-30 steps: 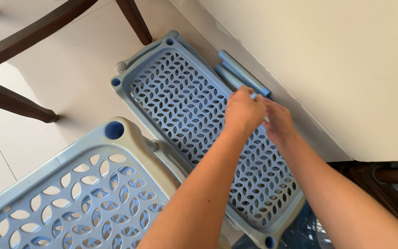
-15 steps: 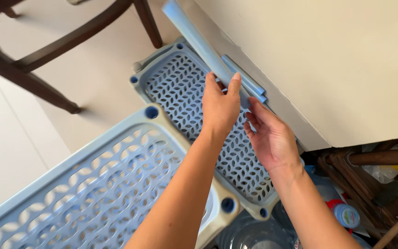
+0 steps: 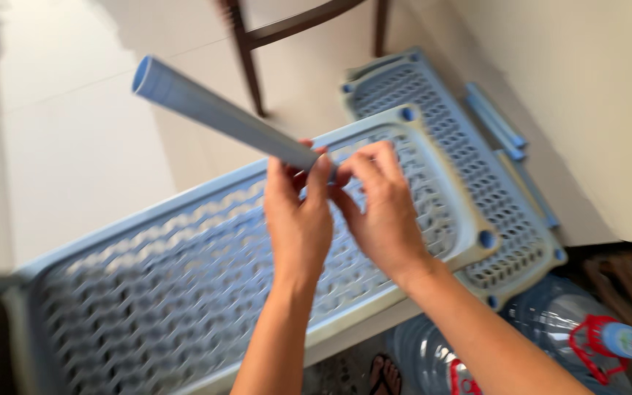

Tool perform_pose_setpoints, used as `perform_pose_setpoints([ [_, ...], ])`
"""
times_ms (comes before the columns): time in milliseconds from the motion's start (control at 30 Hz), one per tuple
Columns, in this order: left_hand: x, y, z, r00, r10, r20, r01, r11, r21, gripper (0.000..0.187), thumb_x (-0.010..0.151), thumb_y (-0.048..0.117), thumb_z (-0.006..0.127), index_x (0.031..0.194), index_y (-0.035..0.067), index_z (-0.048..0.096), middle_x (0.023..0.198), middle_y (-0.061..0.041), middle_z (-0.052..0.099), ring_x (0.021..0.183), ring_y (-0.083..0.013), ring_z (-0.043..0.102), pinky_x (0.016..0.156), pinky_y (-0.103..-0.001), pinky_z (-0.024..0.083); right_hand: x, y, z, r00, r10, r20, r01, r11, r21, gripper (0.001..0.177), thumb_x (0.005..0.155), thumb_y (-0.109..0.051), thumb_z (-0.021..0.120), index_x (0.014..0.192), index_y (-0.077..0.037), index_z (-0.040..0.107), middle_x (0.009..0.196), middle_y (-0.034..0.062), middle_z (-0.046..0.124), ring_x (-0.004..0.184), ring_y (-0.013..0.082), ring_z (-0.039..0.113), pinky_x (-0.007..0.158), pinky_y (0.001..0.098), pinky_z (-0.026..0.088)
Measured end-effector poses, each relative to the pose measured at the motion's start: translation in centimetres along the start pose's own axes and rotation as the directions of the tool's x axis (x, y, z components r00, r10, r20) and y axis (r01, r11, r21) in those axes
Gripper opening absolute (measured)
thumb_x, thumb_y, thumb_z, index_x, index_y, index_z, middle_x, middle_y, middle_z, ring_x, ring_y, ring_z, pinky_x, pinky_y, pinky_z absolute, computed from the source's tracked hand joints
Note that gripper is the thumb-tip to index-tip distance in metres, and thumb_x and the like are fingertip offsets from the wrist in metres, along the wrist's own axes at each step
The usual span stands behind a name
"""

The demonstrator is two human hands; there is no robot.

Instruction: The person assembles a light blue plastic shelving unit by inserting vertical poles into the corner holes of perforated shelves and stacking them. The person handles the shelves and poles by hand, aligning and pressing the parts together to form a three-tier rack.

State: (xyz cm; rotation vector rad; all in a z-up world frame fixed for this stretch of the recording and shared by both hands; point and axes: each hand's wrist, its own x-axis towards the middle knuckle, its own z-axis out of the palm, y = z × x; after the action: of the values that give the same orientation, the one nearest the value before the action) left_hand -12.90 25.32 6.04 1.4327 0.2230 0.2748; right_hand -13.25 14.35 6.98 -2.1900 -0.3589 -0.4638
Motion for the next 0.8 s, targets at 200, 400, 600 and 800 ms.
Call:
perform_pose_setpoints([
  [200,-5.5,2.2,-14.6,0.973,-0.032,-0.228,0.100,0.950,0.296,0.026,0.098,0.014,0.065,0.121,0.005,0.062,0.105,-0.006,0.071,0.099,-0.0165,0.072,0.080,-0.032,0.057,-3.7,-9.1,9.4,0.941,-0.038,0.337,-0.048,0.969,0.242,0.024,0.084,-0.003,0.075,0.104,-0.004,0.061,0.091,0.0111,0.071,0.087,0.0293,0.072,0.073,0.0391,0.057],
  [400,-10.7,3.4,-25.3,0.924,-0.041,-0.381,0.159,0.945,0.284,0.030,0.095,0.014,0.066,0.123,0.004,0.063,0.109,-0.006,0.072,0.105,-0.0156,0.072,0.085,-0.032,0.056,-7.7,-16.3,16.0,0.830,-0.222,0.511,0.022,0.930,0.368,0.023,0.083,-0.005,0.075,0.104,-0.003,0.066,0.097,0.0157,0.074,0.089,0.0314,0.075,0.076,0.0401,0.059],
  [600,-14.7,4.0,-33.2,0.886,-0.012,-0.464,0.164,0.944,0.288,0.038,0.098,0.022,0.067,0.132,0.007,0.064,0.111,-0.004,0.072,0.104,-0.0137,0.068,0.089,-0.030,0.055,-10.1,-21.5,20.7,0.704,-0.333,0.628,0.012,0.888,0.459,0.019,0.083,-0.006,0.076,0.099,-0.002,0.066,0.092,0.0156,0.075,0.088,0.0327,0.075,0.074,0.0408,0.058],
  [800,-16.6,4.2,-37.9,0.889,0.049,-0.456,0.166,0.892,0.420,0.034,0.098,0.021,0.066,0.128,0.006,0.066,0.110,-0.005,0.076,0.102,-0.0126,0.072,0.091,-0.030,0.055,-11.1,-24.4,23.2,0.581,-0.354,0.733,-0.038,0.887,0.459,0.018,0.085,-0.009,0.075,0.100,-0.004,0.066,0.088,0.0136,0.076,0.085,0.0296,0.076,0.072,0.0394,0.058],
])
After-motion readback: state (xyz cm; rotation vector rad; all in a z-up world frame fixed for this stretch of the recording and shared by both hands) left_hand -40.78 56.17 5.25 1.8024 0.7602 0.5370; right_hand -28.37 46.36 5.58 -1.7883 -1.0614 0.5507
